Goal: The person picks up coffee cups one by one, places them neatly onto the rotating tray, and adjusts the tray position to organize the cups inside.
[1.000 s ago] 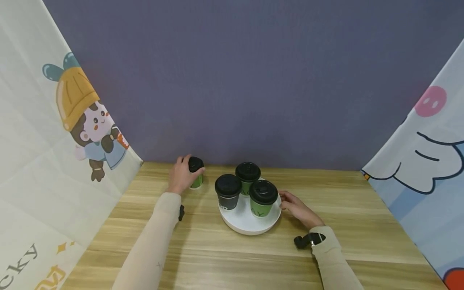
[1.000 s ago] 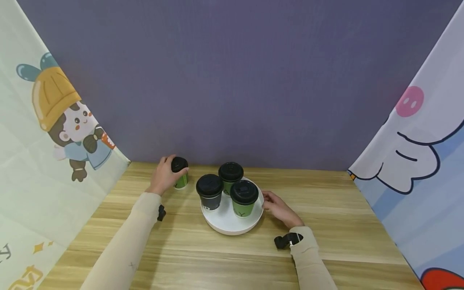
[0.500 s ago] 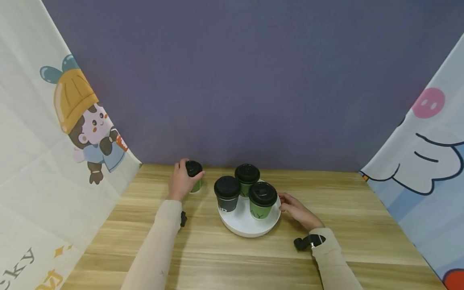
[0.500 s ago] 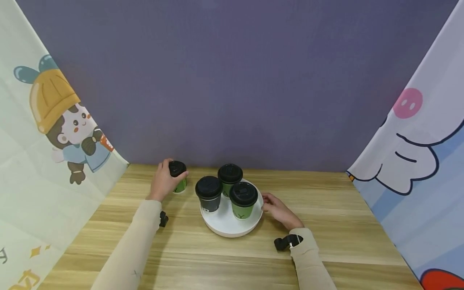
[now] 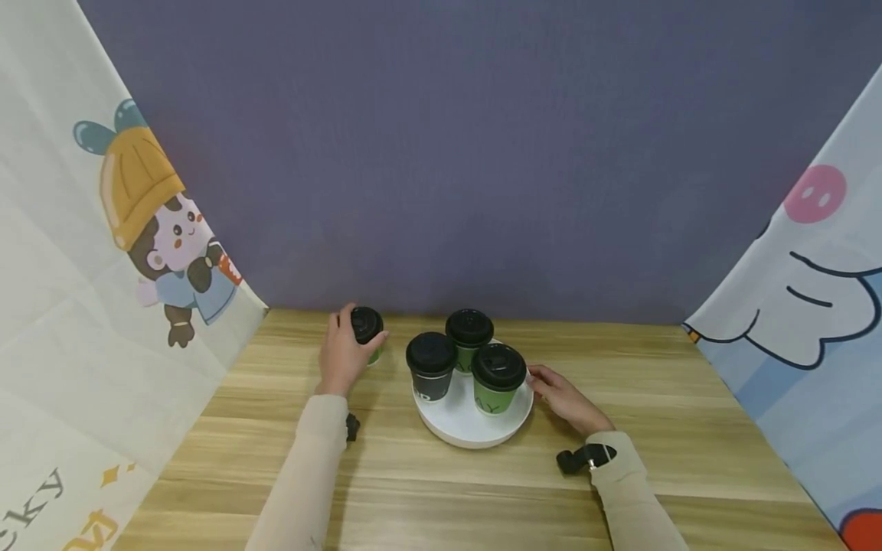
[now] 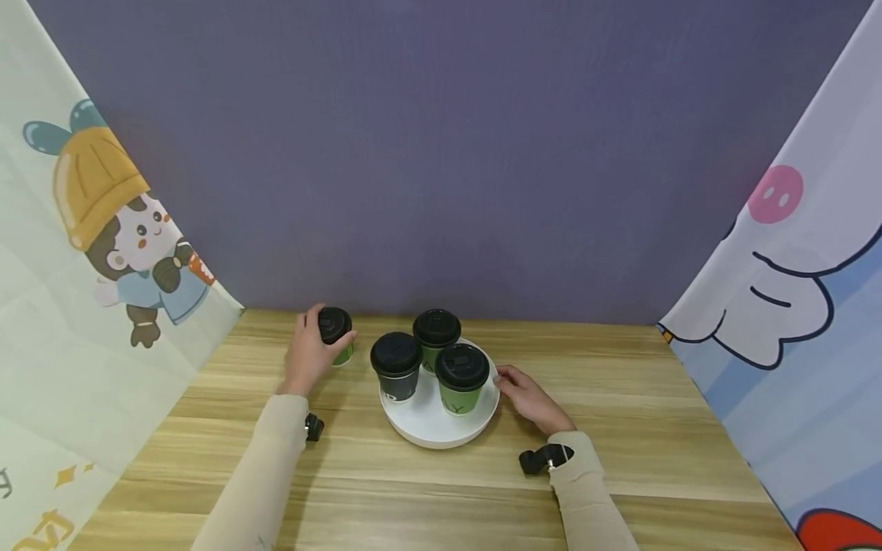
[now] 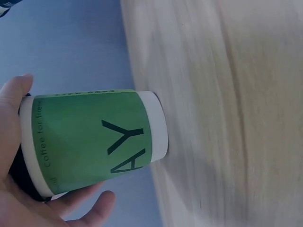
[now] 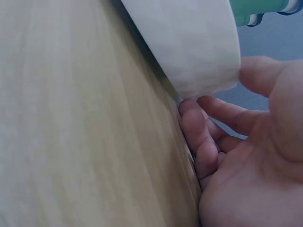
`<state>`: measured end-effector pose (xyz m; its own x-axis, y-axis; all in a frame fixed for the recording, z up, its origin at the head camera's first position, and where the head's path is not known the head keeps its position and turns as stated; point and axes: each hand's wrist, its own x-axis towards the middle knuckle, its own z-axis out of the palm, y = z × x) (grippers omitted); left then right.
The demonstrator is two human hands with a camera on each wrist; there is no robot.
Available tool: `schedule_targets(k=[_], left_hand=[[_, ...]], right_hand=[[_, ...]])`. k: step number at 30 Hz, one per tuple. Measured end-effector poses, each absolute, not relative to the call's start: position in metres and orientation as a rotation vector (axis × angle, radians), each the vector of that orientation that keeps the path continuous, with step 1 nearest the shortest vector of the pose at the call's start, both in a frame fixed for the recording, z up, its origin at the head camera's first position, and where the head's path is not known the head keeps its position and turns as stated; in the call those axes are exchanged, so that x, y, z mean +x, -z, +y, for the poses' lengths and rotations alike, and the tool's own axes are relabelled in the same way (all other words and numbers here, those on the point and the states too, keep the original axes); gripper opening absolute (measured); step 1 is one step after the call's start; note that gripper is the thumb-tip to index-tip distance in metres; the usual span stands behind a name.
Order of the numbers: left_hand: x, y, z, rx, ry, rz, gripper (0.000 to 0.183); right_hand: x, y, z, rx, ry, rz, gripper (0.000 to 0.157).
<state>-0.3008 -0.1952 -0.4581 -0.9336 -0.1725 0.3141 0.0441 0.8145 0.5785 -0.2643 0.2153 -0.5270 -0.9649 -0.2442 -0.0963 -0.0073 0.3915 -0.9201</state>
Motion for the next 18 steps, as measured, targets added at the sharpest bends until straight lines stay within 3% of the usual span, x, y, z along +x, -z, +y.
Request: schedule_targets(k=[18], left_hand=[[-0.273,0.461,-0.188,0.143,0.812,-2.517,0.093]], right_hand=[[-0.262,0.524,0.214,-0.262,1.606,2.443,0.044]])
